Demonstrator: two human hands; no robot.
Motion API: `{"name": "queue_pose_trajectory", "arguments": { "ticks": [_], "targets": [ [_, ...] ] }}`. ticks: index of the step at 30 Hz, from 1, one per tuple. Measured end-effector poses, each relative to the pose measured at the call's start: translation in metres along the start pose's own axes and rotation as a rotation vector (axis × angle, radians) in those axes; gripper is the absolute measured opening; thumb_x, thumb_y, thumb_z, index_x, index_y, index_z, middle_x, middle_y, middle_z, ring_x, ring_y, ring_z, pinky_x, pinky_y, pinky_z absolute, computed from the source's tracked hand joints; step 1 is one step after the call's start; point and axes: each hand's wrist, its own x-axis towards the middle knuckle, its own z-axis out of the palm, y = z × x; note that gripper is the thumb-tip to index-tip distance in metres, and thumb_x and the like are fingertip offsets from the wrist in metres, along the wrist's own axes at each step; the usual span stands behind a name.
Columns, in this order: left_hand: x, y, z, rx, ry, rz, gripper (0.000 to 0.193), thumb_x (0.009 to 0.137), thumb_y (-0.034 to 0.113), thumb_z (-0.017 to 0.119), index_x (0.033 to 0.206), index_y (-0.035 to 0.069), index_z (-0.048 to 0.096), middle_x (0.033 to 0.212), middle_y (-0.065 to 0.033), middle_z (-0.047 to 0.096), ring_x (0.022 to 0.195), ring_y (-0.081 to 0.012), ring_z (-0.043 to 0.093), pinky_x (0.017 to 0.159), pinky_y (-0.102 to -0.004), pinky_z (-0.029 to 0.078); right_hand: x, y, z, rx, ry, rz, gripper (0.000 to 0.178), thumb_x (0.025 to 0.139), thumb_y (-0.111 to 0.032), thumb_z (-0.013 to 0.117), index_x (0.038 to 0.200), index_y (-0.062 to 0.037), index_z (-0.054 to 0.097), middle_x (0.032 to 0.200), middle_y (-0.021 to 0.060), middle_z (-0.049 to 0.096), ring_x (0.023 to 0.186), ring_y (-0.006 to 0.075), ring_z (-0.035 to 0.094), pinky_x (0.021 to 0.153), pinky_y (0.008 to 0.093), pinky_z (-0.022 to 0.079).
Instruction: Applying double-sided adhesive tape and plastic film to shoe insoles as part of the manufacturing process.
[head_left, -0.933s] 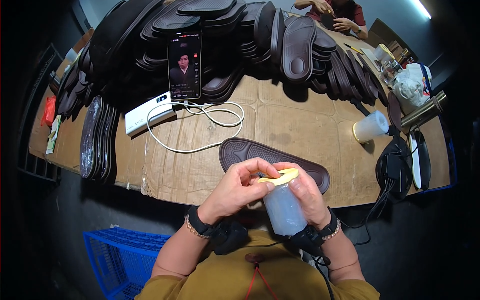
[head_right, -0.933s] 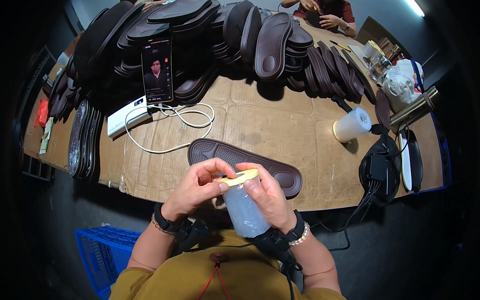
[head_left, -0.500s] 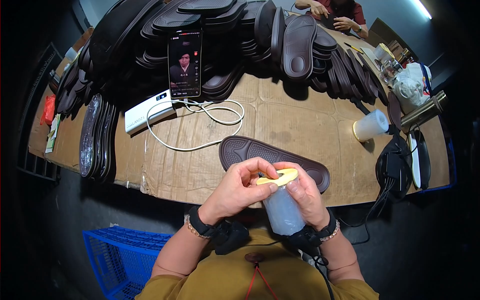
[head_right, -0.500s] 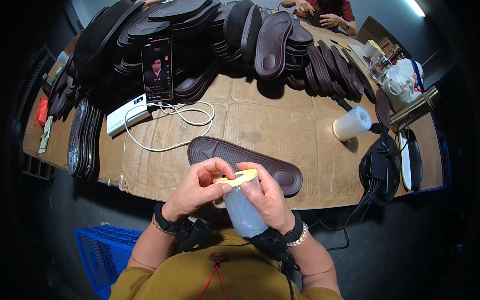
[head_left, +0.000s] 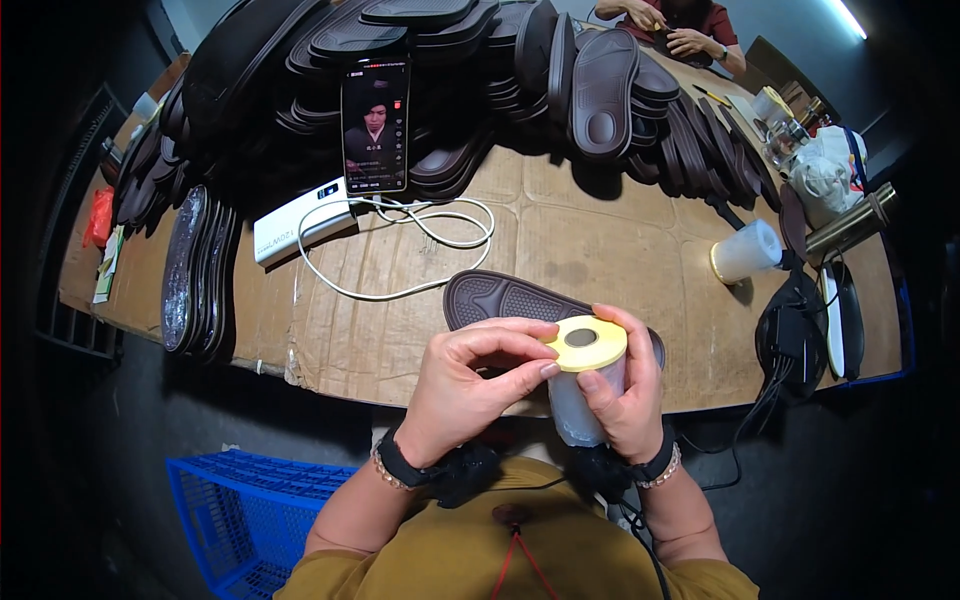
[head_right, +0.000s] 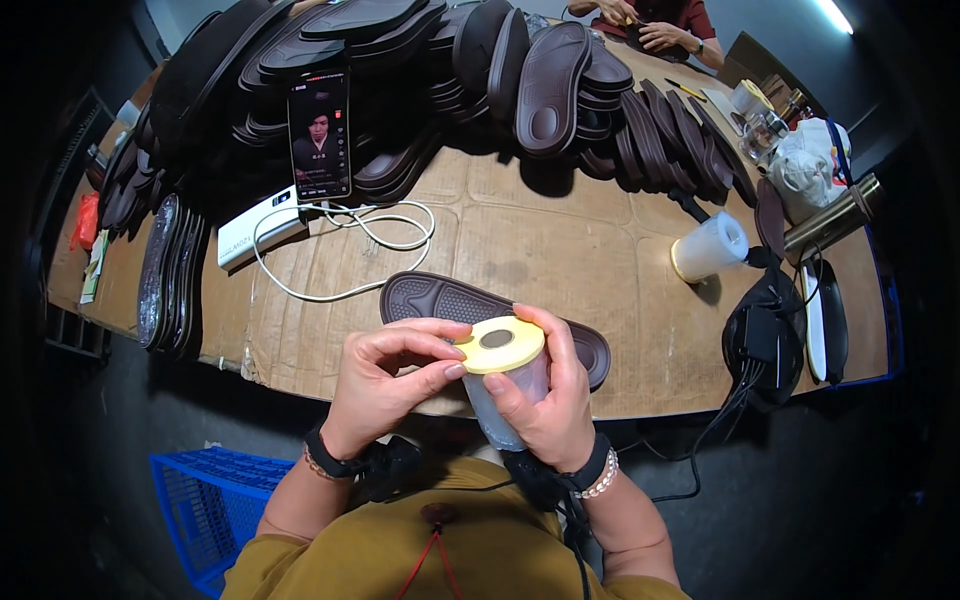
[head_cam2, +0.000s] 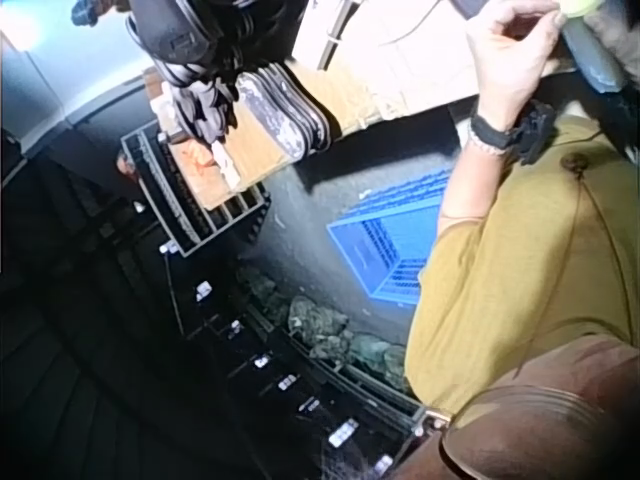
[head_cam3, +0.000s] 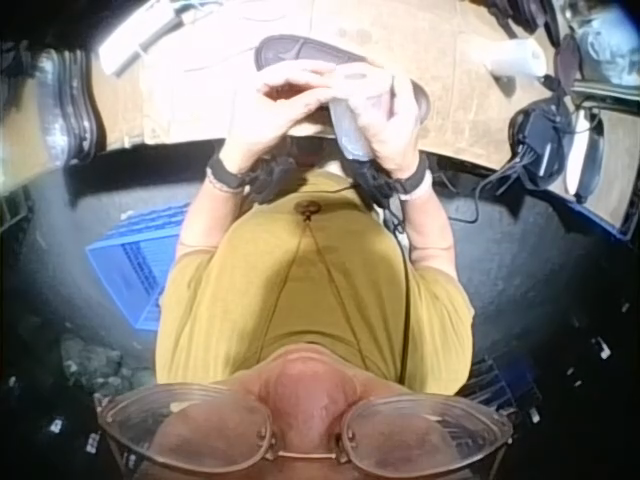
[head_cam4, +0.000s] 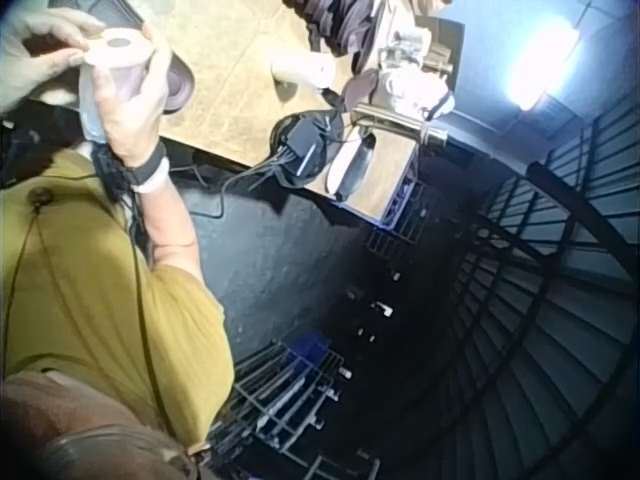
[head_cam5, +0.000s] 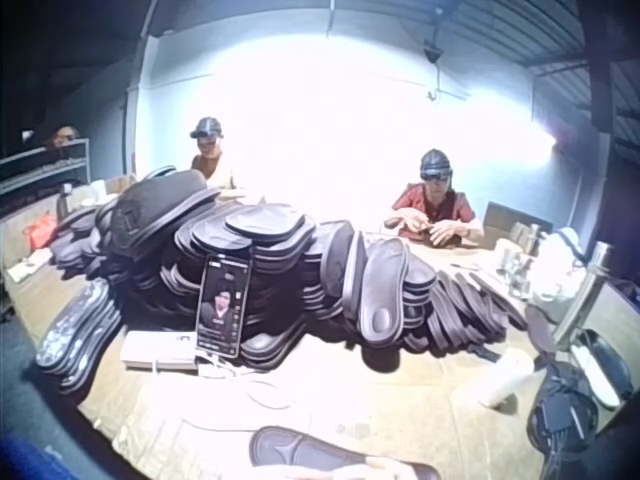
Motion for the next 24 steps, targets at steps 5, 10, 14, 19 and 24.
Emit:
{"name": "queue_pose_trajectory", "arguments": {
  "ticks": [5, 10, 14, 19, 24],
  "targets": [
    [-0.003, 0.008, 0.002, 0.047, 0.006, -0.025, 0.011, 0.088, -0.003, 0.08, 0.099, -0.002, 0.078, 0.121, -0.0166, 0.075, 0.103, -0.0165, 0.073, 0.089, -0.0296, 0.061, 0.0, 0.001, 0.0, -0.202, 0.048, -0.146, 0.076, 0.09, -0.038, 0.082, 0.145, 0.0021, 0.048, 0.123, 0.0172, 0.066, 0.111, 0.0256, 0.066, 0.1, 0.0375, 0.052],
    [-0.005, 0.012, 0.006, 0.219, 0.061, 0.135, 0.013, 0.087, -0.003, 0.081, 0.099, -0.002, 0.078, 0.119, -0.0168, 0.075, 0.098, -0.0169, 0.074, 0.085, -0.0296, 0.061, 0.0, 0.0, 0.005, -0.215, 0.1, -0.2, 0.076, 0.09, -0.038, 0.082, 0.145, 0.0023, 0.048, 0.124, 0.0185, 0.065, 0.112, 0.0276, 0.066, 0.1, 0.0385, 0.052],
    [-0.006, 0.012, 0.007, 0.342, 0.043, 0.298, 0.013, 0.09, 0.001, 0.077, 0.103, 0.0, 0.078, 0.117, -0.013, 0.077, 0.101, -0.0185, 0.074, 0.088, -0.0303, 0.06, -0.001, -0.004, 0.003, -0.215, 0.083, -0.204, 0.075, 0.092, -0.037, 0.08, 0.146, 0.0021, 0.047, 0.124, 0.0171, 0.065, 0.111, 0.0246, 0.066, 0.1, 0.0372, 0.052],
    [-0.004, 0.007, 0.0, 0.085, -0.131, 0.148, 0.025, 0.093, -0.001, 0.07, 0.117, 0.001, 0.078, 0.122, -0.0143, 0.075, 0.11, -0.0204, 0.071, 0.094, -0.0315, 0.058, -0.002, -0.004, -0.003, 0.229, -0.085, 0.036, 0.069, 0.096, -0.034, 0.077, 0.147, 0.0012, 0.046, 0.127, 0.0114, 0.063, 0.116, 0.0162, 0.06, 0.103, 0.0323, 0.049],
    [-0.003, 0.0, -0.007, -0.027, -0.194, 0.014, 0.025, 0.097, 0.001, 0.071, 0.12, 0.002, 0.078, 0.125, -0.0129, 0.073, 0.113, -0.0163, 0.068, 0.095, -0.0291, 0.057, -0.001, 0.003, -0.003, 0.302, -0.144, 0.098, 0.066, 0.097, -0.035, 0.076, 0.146, 0.0006, 0.048, 0.127, 0.011, 0.063, 0.118, 0.0158, 0.058, 0.105, 0.0321, 0.047]
  ]
}}
